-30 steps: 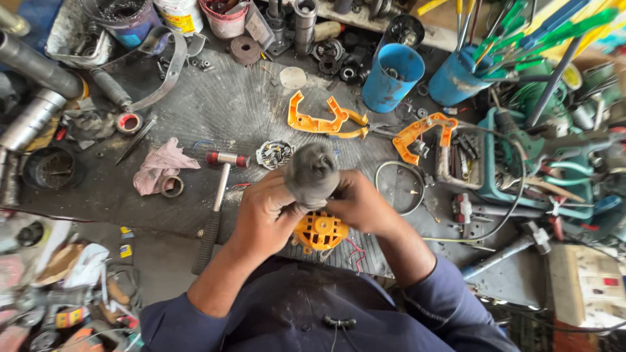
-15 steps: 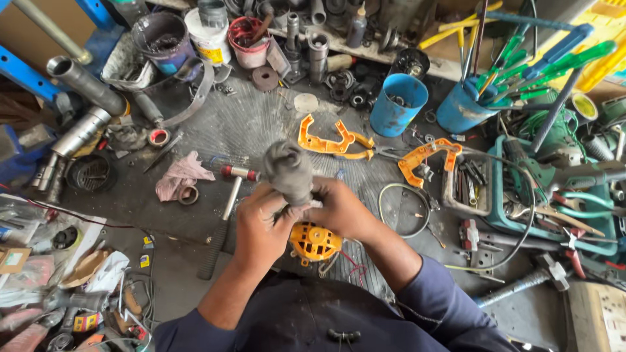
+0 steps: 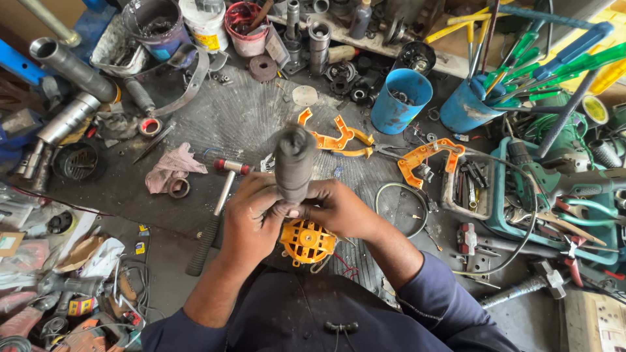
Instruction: The person first wipes their hands with a rag, then works on a yellow circular plastic housing from a power tool on a cluttered workbench. They fit small components into the housing, drive a screw with a screwdriver, pick up small parts from the bench, and press parts into place by hand.
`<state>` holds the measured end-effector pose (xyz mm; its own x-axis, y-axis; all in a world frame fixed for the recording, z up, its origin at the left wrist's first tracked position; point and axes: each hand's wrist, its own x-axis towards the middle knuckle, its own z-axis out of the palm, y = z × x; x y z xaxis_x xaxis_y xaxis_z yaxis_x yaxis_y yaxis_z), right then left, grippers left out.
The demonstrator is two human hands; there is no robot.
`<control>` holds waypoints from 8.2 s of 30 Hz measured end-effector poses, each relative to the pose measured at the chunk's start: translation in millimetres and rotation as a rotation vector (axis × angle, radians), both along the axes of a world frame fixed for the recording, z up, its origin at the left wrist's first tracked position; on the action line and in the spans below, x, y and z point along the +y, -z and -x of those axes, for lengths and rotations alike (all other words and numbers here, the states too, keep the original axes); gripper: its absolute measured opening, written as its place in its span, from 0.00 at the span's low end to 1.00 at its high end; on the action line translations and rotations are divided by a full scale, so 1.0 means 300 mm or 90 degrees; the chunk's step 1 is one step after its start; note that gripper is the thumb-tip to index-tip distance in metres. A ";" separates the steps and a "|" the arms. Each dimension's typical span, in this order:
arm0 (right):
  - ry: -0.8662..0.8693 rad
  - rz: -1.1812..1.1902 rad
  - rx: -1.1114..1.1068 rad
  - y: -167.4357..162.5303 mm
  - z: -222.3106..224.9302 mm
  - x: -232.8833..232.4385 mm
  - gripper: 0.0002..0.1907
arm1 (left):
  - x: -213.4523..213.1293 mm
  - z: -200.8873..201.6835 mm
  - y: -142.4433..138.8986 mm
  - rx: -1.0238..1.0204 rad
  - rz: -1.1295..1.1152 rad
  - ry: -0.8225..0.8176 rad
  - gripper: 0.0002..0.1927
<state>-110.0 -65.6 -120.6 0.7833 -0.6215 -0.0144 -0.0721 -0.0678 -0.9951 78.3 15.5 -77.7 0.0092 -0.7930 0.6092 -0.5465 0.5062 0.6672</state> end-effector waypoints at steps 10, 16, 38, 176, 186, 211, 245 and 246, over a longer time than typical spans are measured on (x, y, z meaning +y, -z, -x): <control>0.041 0.088 -0.013 0.012 -0.007 -0.005 0.17 | 0.012 0.021 0.015 0.096 -0.078 -0.008 0.11; 0.033 0.085 -0.051 0.021 -0.012 0.002 0.16 | 0.008 0.002 0.019 0.073 -0.101 0.053 0.11; 0.095 0.007 -0.044 0.034 -0.017 0.028 0.11 | 0.000 -0.016 0.003 0.020 -0.038 0.055 0.12; 0.163 0.292 0.086 -0.123 -0.009 0.197 0.28 | -0.012 0.130 -0.300 0.141 0.068 -0.049 0.08; 0.141 0.365 0.233 -0.046 0.014 0.187 0.35 | -0.184 0.012 -0.276 0.252 -0.102 0.262 0.15; 0.148 0.195 0.064 -0.134 -0.016 0.177 0.20 | -0.173 0.098 -0.264 0.211 0.081 0.192 0.17; 0.273 0.130 -0.050 -0.035 0.055 0.286 0.31 | -0.090 -0.042 -0.134 0.047 0.007 0.247 0.32; 0.296 0.130 -0.080 -0.034 0.052 0.290 0.28 | -0.067 -0.049 -0.153 0.046 0.009 0.216 0.32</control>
